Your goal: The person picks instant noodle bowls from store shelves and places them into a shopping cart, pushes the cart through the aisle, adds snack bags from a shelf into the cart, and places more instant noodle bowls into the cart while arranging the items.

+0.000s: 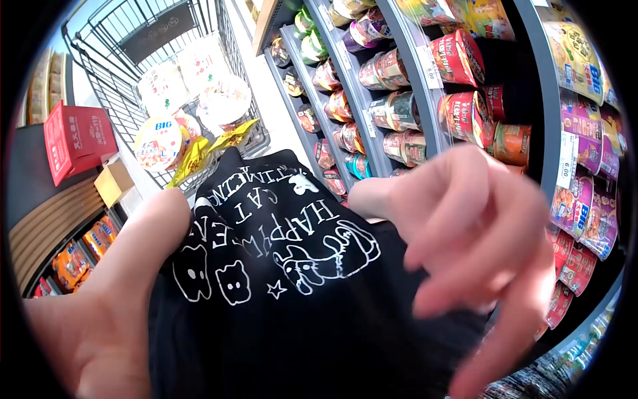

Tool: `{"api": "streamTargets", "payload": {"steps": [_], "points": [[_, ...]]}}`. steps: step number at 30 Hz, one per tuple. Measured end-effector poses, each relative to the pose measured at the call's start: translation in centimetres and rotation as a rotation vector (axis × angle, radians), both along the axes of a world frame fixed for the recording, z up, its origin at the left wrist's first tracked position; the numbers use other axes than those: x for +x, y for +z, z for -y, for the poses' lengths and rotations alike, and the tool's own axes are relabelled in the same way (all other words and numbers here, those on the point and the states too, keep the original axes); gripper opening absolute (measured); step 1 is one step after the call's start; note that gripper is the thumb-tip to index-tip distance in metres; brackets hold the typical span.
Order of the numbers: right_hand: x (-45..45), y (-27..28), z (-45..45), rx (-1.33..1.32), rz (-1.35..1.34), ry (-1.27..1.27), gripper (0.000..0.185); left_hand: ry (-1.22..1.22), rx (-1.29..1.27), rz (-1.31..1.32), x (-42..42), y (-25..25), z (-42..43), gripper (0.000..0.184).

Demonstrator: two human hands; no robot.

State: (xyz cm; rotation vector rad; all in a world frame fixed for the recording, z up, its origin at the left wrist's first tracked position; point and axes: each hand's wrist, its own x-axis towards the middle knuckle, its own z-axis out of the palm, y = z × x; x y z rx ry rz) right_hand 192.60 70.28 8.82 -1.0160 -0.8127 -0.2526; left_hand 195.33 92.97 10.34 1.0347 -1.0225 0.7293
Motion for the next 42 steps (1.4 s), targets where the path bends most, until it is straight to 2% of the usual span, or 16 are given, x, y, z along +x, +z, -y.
{"api": "streamTargets", "payload": {"steps": [2,4,14,15,16,18,21,24,26,30,32,33,34,35,36,42], "points": [[-0.1,0.9,0.4,-0.305,-0.067,0.254,0.012,0.016,0.026,0.033,0.1,0.2,-0.2,0.022],[0.7,-0.7,-1.7,-0.276,-0.082,0.377,0.014,0.052,0.038,0.065,0.2,0.3,-0.8,0.022],[1.5,1.2,-11.4,0.733,0.046,0.393,0.034,0.161,0.055,0.113,1.0,-0.6,-2.9,0.023],[0.0,1.1,-11.9,0.826,-0.219,0.619,0.036,0.17,0.052,0.114,0.9,-0.7,-3.0,0.023],[-1.0,0.1,-12.0,0.782,-0.289,0.766,0.035,0.178,0.051,0.11,0.8,-0.8,-3.1,0.023],[1.4,-1.8,-10.2,0.288,-0.198,0.931,0.031,0.194,0.057,0.107,0.7,-0.8,-3.2,0.024],[2.7,-2.4,-8.3,0.122,-0.044,0.487,0.028,0.221,0.067,0.107,0.4,-0.5,-3.5,0.024],[2.8,-0.3,-5.3,0.242,-0.108,0.437,0.024,0.241,0.083,0.118,0.2,-0.4,-3.7,0.024],[0.1,3.9,-4.4,0.226,-0.415,0.197,0.02,0.247,0.102,0.122,0.2,-0.2,-3.8,0.024],[1.6,2.6,-3.2,0.341,0.246,0.091,0.022,0.274,0.139,0.133,0.0,0.3,-4.2,0.025],[-0.3,6.0,0.1,0.11,-0.017,0.239,0.023,0.292,0.159,0.139,-0.3,0.7,-4.4,0.025],[2.9,4.7,-3.3,0.576,0.704,0.054,0.024,0.304,0.172,0.142,-0.4,0.9,-4.5,0.025],[1.8,5.2,-2.6,0.458,0.6,0.027,0.025,0.312,0.183,0.152,-0.5,1.2,-4.5,0.025],[-2.4,6.6,2.2,0.314,0.282,0.286,0.024,0.327,0.186,0.165,-0.6,1.4,-4.5,0.025],[-2.0,6.8,2.3,0.313,0.322,0.308,0.024,0.339,0.192,0.177,-0.7,1.8,-4.4,0.025],[2.8,8.0,2.5,-0.154,0.917,1.154,0.03,0.383,0.216,0.25,-0.8,4.5,-4.2,0.026]]}}
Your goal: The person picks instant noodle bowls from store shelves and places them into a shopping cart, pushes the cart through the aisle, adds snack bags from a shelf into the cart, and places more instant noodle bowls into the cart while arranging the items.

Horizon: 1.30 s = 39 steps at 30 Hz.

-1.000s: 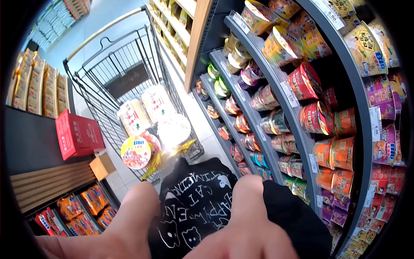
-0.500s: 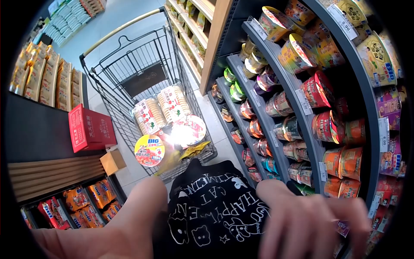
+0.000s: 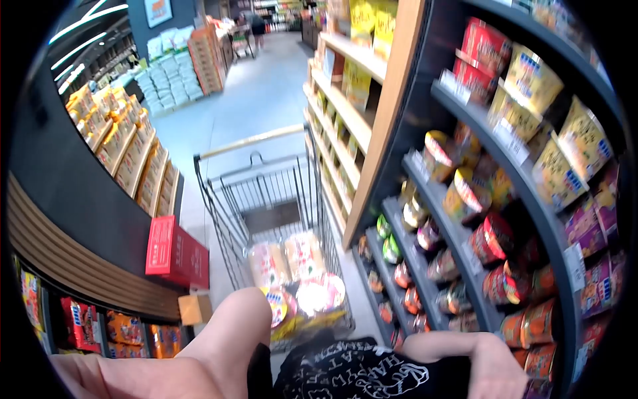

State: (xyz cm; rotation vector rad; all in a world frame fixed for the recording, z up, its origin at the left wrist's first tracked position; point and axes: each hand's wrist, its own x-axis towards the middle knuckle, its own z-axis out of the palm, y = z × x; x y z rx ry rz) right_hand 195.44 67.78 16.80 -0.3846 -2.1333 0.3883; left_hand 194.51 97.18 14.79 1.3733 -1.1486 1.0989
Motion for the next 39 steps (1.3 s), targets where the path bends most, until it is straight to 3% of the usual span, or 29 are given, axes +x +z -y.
{"api": "streamTargets", "payload": {"steps": [3,6,7,10,11,13,17,20,24,26,27,28,29,30,31,34,36,37,39], "points": [[3.9,0.1,-1.8,-0.049,-0.089,0.23,0.02,0.014,0.021,0.028,-0.3,1.4,0.4,0.026],[1.8,-2.0,0.2,0.067,-0.262,0.134,0.012,-0.017,0.062,0.039,0.4,3.3,1.3,0.026],[1.3,-2.7,0.7,0.122,-0.254,0.063,0.014,-0.013,0.059,0.057,0.1,3.3,1.3,0.027],[4.8,-1.0,-0.5,-0.015,-0.08,0.214,0.024,0.059,0.008,0.165,-2.1,3.7,-0.4,0.027],[4.6,-1.3,-0.4,-0.045,-0.148,0.193,0.022,0.081,0.009,0.172,-2.1,3.9,-0.6,0.027],[3.4,-2.6,0.1,-0.011,-0.255,0.113,0.025,0.114,0.038,0.203,-2.0,5.0,-0.8,0.027],[2.6,-1.6,0.7,0.04,-0.348,-0.091,0.013,0.22,0.048,0.264,-2.7,6.2,-1.2,0.028],[0.5,-0.4,1.3,0.449,-0.482,-0.568,0.012,0.281,0.062,0.283,-3.5,6.6,-1.4,0.028],[-1.6,2.5,2.2,1.113,-0.496,-0.661,0.019,0.358,0.073,0.31,-4.4,7.1,-1.4,0.028],[-3.9,3.0,5.7,1.202,-0.287,-1.09,0.023,0.412,0.078,0.326,-4.8,8.0,-1.8,0.028],[-4.2,6.2,4.1,0.78,0.185,-1.375,0.032,0.45,0.081,0.352,-5.0,8.3,-2.1,0.029],[-2.9,6.7,2.9,0.911,0.072,-1.013,0.034,0.501,0.076,0.383,-5.4,8.7,-2.7,0.029],[-2.8,7.1,2.5,0.93,0.096,-0.979,0.036,0.315,0.158,0.183,-5.7,8.2,-2.1,0.029],[-2.9,7.4,1.9,0.922,0.135,-1.032,0.037,-0.059,0.346,-0.091,-5.4,8.9,-2.5,0.034],[-3.0,7.8,1.6,0.922,0.162,-1.06,0.039,-0.058,0.343,-0.088,-5.4,8.4,-2.1,0.034],[-2.7,7.9,0.5,0.9,0.22,-1.117,0.044,-0.355,0.058,-0.277,-5.2,5.9,1.5,0.027],[-2.6,7.5,-0.1,0.876,0.237,-1.156,0.047,-0.553,0.073,-0.095,-5.6,6.5,-1.5,0.024],[-2.4,6.7,-0.9,0.867,0.245,-1.158,0.047,-0.534,0.022,0.098,-5.6,5.7,-1.9,0.022],[-0.8,3.1,-3.6,1.454,-0.422,-1.01,0.025,-0.551,-0.044,0.18,-7.0,4.8,-1.9,0.022]]}}
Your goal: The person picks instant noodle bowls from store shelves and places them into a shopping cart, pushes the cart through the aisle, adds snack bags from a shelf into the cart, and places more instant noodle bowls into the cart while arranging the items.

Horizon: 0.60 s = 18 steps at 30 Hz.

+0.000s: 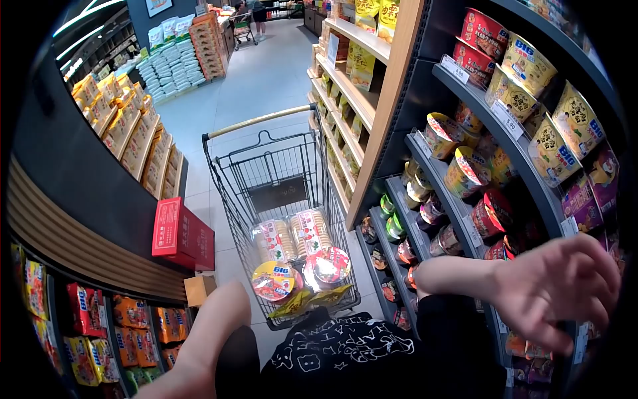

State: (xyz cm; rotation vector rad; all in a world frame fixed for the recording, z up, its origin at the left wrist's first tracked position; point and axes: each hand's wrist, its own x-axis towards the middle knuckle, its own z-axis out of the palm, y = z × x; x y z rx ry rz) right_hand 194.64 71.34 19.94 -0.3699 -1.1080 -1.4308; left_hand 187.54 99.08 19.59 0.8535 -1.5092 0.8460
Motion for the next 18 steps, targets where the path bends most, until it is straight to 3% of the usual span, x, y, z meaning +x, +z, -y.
{"api": "streamTargets", "payload": {"steps": [1,3,4,5,7,9,10,11,12,13,14,15,16,17,18], "points": [[1.1,-2.1,-0.6,-0.223,-0.127,0.128,0.033,-0.037,-0.064,0.04,-0.5,-1.0,-0.3,0.023],[3.4,-7.4,-1.0,-0.41,-0.541,-0.263,0.04,-0.181,-0.138,0.32,2.2,-1.5,1.1,0.023],[5.0,-10.5,-1.2,-0.536,-0.683,-0.302,0.044,-0.271,-0.071,0.31,2.3,-2.2,0.4,0.021],[5.9,-14.1,-2.3,-0.59,-0.886,-0.149,0.041,-0.397,0.02,0.284,2.9,-2.7,-0.3,0.019],[6.8,-22.3,-4.6,-0.714,-1.36,-0.023,0.031,-0.542,0.23,0.099,3.1,-5.2,-1.8,0.025],[6.7,-34.6,-5.3,-0.983,-1.582,-0.174,0.023,-0.781,0.448,-0.067,4.1,-9.2,-1.9,0.036],[5.1,-38.9,-5.6,-1.222,-1.563,-0.357,0.021,-0.8,0.327,-0.292,4.0,-12.9,-1.3,0.035],[3.1,-41.7,-5.2,-1.59,-1.618,-0.362,0.022,-0.992,0.389,-0.274,5.1,-17.3,-0.6,0.044],[1.5,-45.2,-5.3,-1.656,-1.486,-0.406,0.02,-1.016,0.29,-0.592,4.9,-20.9,0.3,0.042],[-0.2,-48.2,-5.1,-1.698,-1.486,-0.34,0.02,-0.865,0.377,-1.068,4.5,-22.5,0.3,0.04],[-2.1,-50.0,-5.1,-1.65,-1.523,-0.269,0.02,-0.429,0.681,-1.402,4.8,-26.4,0.6,0.035],[-3.6,-51.3,-4.9,-1.603,-1.564,-0.195,0.021,-0.218,0.748,-1.568,4.8,-32.7,2.9,0.031],[-4.6,-52.4,-4.5,-1.607,-1.554,-0.186,0.021,0.162,0.855,-1.415,4.3,-38.9,4.2,0.031],[-5.3,-53.6,-4.1,-1.769,-1.568,-0.296,0.025,0.469,1.203,-1.396,3.3,-42.6,4.6,0.035],[-5.9,-54.9,-3.9,-1.927,-1.571,-0.414,0.029,0.513,1.309,-1.343,1.8,-50.2,4.7,0.042]]}}
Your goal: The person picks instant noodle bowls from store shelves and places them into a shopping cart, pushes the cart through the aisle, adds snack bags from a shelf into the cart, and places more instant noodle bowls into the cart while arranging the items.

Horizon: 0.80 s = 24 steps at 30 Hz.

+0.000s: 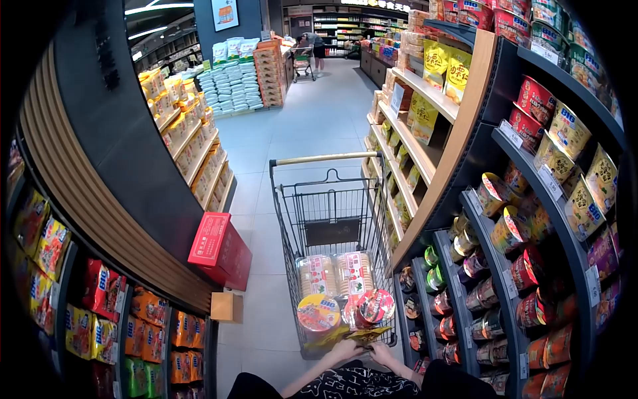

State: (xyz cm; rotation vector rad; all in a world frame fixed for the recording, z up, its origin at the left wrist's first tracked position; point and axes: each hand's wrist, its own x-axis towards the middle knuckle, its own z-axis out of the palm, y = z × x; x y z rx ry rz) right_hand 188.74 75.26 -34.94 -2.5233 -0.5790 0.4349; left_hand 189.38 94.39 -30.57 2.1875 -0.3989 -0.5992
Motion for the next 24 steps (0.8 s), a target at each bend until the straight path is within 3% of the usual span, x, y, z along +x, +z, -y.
{"api": "streamTargets", "payload": {"steps": [1,3,5,7,11,13,15,20,22,24], "points": [[-0.4,-0.7,0.0,0.004,0.002,0.008,0.029,-0.026,0.119,-0.125,-1.3,-3.4,0.0,0.046],[-1.1,-1.8,0.8,-0.247,0.147,0.164,0.036,-0.036,0.219,-0.126,-3.5,-7.1,0.8,0.043],[-1.2,-3.1,0.7,-0.299,0.117,0.149,0.041,0.169,0.436,0.089,-5.8,-7.3,1.1,0.037],[-1.2,-3.5,0.4,-0.328,0.089,0.154,0.042,0.219,0.51,0.179,-6.6,-7.9,1.0,0.029],[-1.7,-1.9,0.9,-0.252,0.097,0.189,0.051,0.333,0.726,0.152,-6.8,-6.6,3.1,0.03],[-1.9,-1.3,1.7,-0.221,0.1,0.241,0.059,0.414,0.76,0.135,-6.6,-6.1,3.9,0.037],[-2.4,-1.0,2.1,-0.148,0.086,0.217,0.062,0.576,0.763,0.162,-6.9,-8.6,4.7,0.044],[-3.9,0.2,2.8,-0.244,0.017,0.286,0.07,0.538,0.765,-0.259,-7.6,-3.8,5.9,0.046],[-3.6,0.6,3.4,-0.256,-0.127,0.343,0.074,0.587,0.72,-0.26,-9.1,-4.3,6.4,0.046],[-4.7,0.0,4.7,-0.262,-0.08,0.414,0.076,0.599,0.71,-0.277,-10.4,-3.9,7.2,0.048]]}}
